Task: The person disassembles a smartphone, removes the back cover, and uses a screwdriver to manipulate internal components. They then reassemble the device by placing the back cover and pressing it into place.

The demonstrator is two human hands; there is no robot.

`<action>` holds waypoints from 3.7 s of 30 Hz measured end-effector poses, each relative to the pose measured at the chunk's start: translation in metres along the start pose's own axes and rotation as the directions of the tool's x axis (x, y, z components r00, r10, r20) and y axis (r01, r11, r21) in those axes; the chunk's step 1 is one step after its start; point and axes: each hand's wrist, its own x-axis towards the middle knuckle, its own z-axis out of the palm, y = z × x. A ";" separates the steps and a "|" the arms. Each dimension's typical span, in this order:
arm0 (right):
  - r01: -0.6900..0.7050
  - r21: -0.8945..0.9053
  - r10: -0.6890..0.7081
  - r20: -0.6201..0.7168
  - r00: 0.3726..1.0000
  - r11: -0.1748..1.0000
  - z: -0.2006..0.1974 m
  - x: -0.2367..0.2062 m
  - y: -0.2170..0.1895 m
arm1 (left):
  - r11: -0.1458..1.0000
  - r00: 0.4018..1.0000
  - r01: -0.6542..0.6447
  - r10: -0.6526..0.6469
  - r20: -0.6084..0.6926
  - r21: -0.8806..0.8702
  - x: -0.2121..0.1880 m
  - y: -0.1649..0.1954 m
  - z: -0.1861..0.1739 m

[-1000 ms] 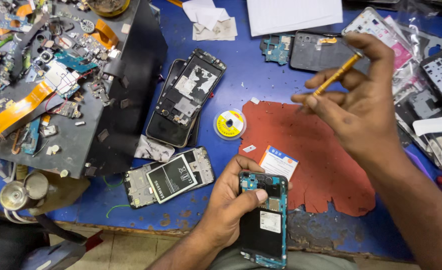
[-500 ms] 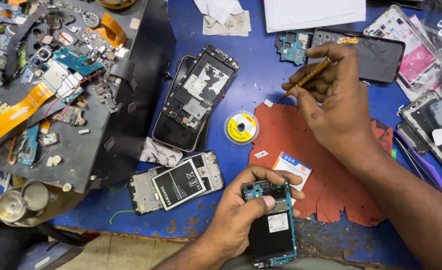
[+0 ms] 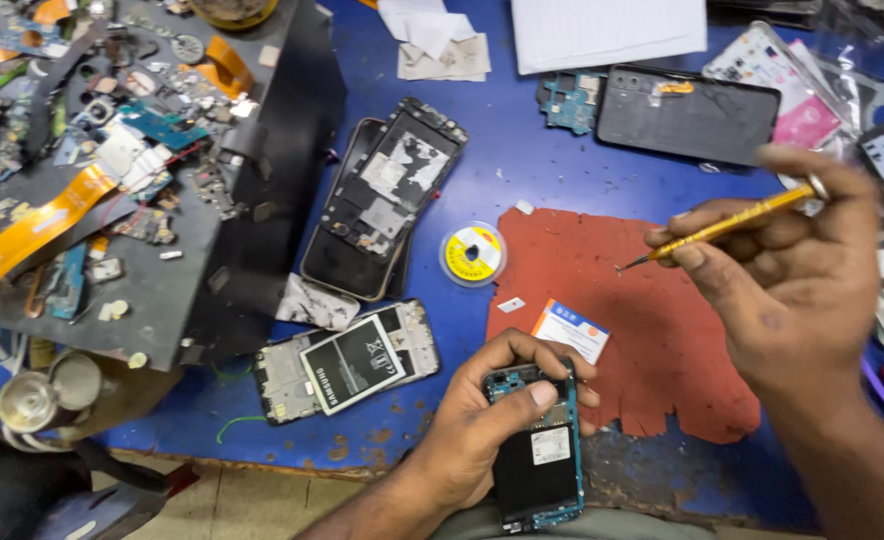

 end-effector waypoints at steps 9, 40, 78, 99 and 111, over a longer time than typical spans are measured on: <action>-0.058 -0.041 0.062 0.098 0.993 0.997 -0.017 0.015 0.057 | 0.997 0.998 -0.062 0.062 0.011 0.039 -0.004 -0.006 0.000; 0.050 -0.128 -0.050 0.007 0.999 0.990 -0.021 0.004 0.052 | 0.996 0.999 -0.023 0.027 -0.044 0.080 -0.003 -0.004 0.003; 0.162 -0.051 -0.165 -0.053 0.985 0.985 -0.002 -0.101 0.001 | 0.935 0.981 -0.157 0.184 -0.058 0.317 0.011 -0.023 0.029; 0.106 -0.069 -0.110 -0.050 0.993 0.992 -0.008 -0.099 0.000 | 0.924 0.982 -0.161 0.185 -0.038 0.347 0.010 -0.022 0.027; 0.154 -0.135 -0.155 0.004 0.988 0.979 -0.011 -0.097 0.004 | 0.875 0.973 -0.218 0.232 0.022 0.431 0.009 -0.022 0.024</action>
